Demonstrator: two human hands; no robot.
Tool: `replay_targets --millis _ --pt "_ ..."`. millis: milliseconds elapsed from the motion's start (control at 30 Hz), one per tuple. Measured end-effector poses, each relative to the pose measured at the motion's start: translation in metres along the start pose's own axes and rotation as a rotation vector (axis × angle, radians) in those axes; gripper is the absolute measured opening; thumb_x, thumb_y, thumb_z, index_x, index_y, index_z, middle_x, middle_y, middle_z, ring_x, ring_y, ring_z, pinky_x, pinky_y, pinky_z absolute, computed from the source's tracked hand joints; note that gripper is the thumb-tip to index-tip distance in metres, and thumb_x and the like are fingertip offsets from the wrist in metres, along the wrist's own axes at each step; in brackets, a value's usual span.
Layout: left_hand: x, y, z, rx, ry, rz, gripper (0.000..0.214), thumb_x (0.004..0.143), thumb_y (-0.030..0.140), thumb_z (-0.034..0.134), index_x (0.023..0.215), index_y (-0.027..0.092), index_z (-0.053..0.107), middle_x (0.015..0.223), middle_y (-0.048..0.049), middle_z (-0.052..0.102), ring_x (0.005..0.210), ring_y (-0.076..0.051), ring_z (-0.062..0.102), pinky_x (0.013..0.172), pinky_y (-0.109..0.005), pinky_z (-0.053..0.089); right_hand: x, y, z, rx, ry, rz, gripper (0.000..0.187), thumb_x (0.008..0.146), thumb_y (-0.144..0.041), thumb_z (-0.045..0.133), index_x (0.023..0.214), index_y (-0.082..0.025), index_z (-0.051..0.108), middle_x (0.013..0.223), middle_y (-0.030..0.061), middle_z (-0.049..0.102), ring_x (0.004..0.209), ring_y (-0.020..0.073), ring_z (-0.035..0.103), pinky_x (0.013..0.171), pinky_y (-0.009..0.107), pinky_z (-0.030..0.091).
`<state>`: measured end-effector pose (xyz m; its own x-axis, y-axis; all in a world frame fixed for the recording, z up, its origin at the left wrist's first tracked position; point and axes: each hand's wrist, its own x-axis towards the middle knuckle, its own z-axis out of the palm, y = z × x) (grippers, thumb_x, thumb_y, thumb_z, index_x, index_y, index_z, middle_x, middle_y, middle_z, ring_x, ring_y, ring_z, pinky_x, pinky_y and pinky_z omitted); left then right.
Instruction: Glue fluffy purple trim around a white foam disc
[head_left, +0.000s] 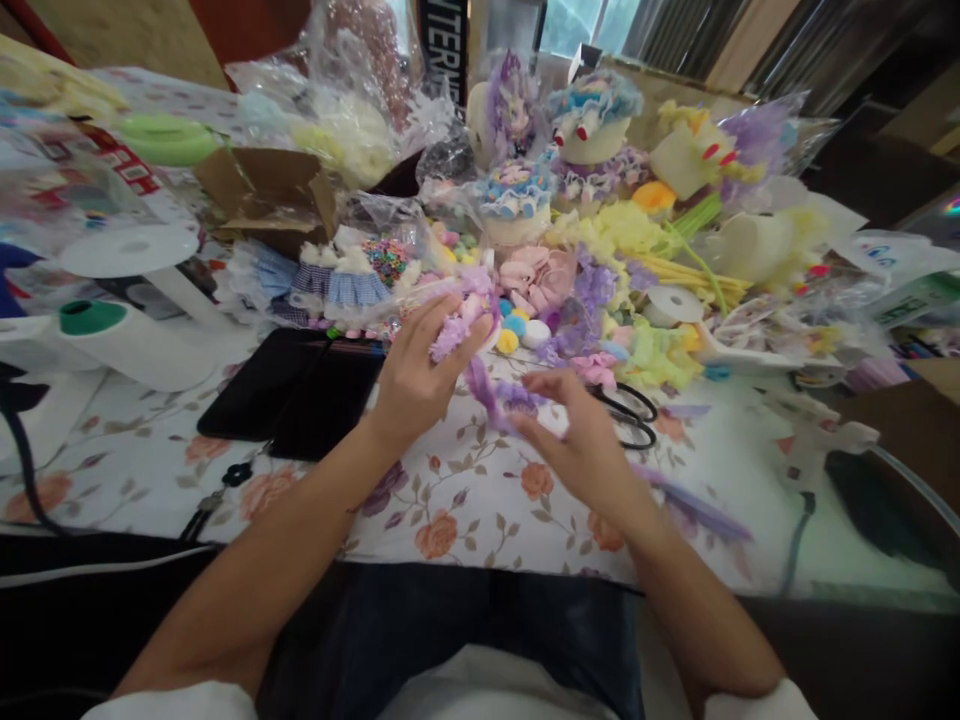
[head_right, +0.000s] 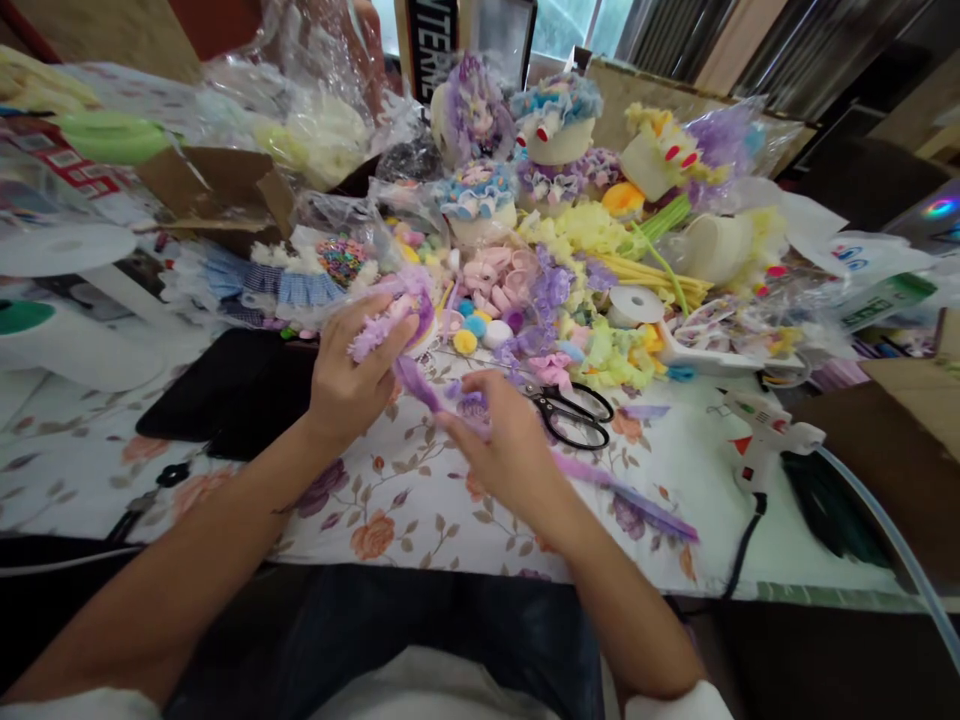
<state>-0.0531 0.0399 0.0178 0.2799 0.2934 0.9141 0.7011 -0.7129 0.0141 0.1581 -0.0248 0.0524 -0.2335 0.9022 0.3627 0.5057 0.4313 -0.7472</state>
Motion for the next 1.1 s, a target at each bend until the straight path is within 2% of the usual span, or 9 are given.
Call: replay_targets --millis 133,233,400,500,600,667,800,933,1100 --pt "0.0 -0.001 0.0 0.063 -0.021 0.05 0.047 0.098 0.013 0.04 0.141 0.03 0.049 0.142 -0.0106 0.052 0.133 -0.026 0.05 0.108 -0.046 0.046 0.007 -0.011 0.055 0.178 0.103 0.062 0.021 0.084 -0.025 0.063 0.096 -0.025 0.045 0.098 0.0039 0.062 0.091 0.0206 0.061 0.084 0.036 0.048" --pt "-0.001 -0.004 0.001 0.092 -0.049 0.03 0.044 0.099 0.015 0.039 0.139 0.028 0.052 0.141 -0.0109 0.053 0.133 -0.026 0.051 0.107 -0.047 0.046 0.005 -0.013 0.066 0.34 0.139 0.113 0.014 0.089 -0.023 0.056 0.098 -0.025 0.045 0.087 -0.0005 0.059 0.081 0.0165 0.059 0.077 0.031 0.048" --pt "-0.002 -0.005 0.003 0.091 -0.073 0.016 0.044 0.099 0.014 0.037 0.139 0.027 0.052 0.14 -0.0118 0.054 0.134 -0.027 0.05 0.108 -0.048 0.046 -0.004 -0.019 0.047 0.33 0.134 0.16 0.013 0.097 -0.028 0.045 0.107 -0.025 0.053 0.075 -0.0024 0.057 0.067 0.0145 0.056 0.065 0.028 0.046" --pt "-0.003 -0.004 0.004 0.084 -0.083 0.029 0.044 0.099 0.014 0.037 0.139 0.027 0.051 0.138 -0.012 0.054 0.133 -0.026 0.05 0.108 -0.047 0.046 -0.005 -0.023 0.037 0.156 0.14 0.088 0.021 0.101 -0.026 0.036 0.104 -0.024 0.057 0.085 0.0018 0.064 0.076 0.0165 0.061 0.072 0.031 0.048" --pt "-0.004 -0.004 0.004 0.072 -0.107 0.002 0.042 0.101 0.018 0.036 0.138 0.026 0.053 0.139 -0.012 0.055 0.133 -0.026 0.051 0.109 -0.048 0.045 -0.003 -0.026 0.035 -0.077 0.129 -0.053 0.019 0.1 -0.027 0.041 0.11 -0.023 0.057 0.101 0.0074 0.068 0.091 0.0213 0.063 0.078 0.034 0.048" --pt "-0.005 -0.004 0.004 0.047 -0.126 -0.028 0.04 0.101 0.021 0.036 0.136 0.026 0.054 0.138 -0.0119 0.056 0.133 -0.026 0.051 0.109 -0.048 0.045 -0.003 -0.027 0.036 -0.281 0.111 -0.126 0.017 0.098 -0.027 0.047 0.11 -0.022 0.058 0.096 0.0089 0.067 0.086 0.0228 0.062 0.071 0.033 0.046" --pt "-0.004 -0.002 0.005 -0.041 -0.17 -0.089 0.041 0.1 0.018 0.036 0.133 0.027 0.058 0.136 -0.0115 0.059 0.132 -0.026 0.052 0.109 -0.05 0.044 -0.002 -0.031 0.034 -0.532 0.023 -0.14 0.019 0.098 -0.019 0.044 0.088 -0.02 0.06 0.077 0.0079 0.062 0.063 0.0195 0.053 0.054 0.031 0.034" --pt "-0.002 0.002 0.006 -0.17 -0.265 -0.124 0.042 0.095 0.013 0.041 0.127 0.027 0.063 0.13 -0.0108 0.062 0.127 -0.026 0.055 0.107 -0.05 0.046 0.009 -0.03 0.017 -0.504 0.01 -0.144 0.02 0.097 -0.022 0.049 0.079 -0.02 0.057 0.074 0.0052 0.059 0.063 0.0173 0.051 0.056 0.03 0.032" --pt "-0.002 0.006 0.002 -0.29 -0.454 -0.158 0.044 0.088 0.012 0.052 0.129 0.025 0.063 0.119 -0.0109 0.066 0.11 -0.025 0.063 0.093 -0.043 0.055 0.035 -0.015 -0.015 -0.141 -0.043 -0.002 0.024 0.085 -0.022 0.065 0.064 -0.02 0.055 0.064 -0.0012 0.055 0.06 0.0122 0.048 0.057 0.026 0.036"
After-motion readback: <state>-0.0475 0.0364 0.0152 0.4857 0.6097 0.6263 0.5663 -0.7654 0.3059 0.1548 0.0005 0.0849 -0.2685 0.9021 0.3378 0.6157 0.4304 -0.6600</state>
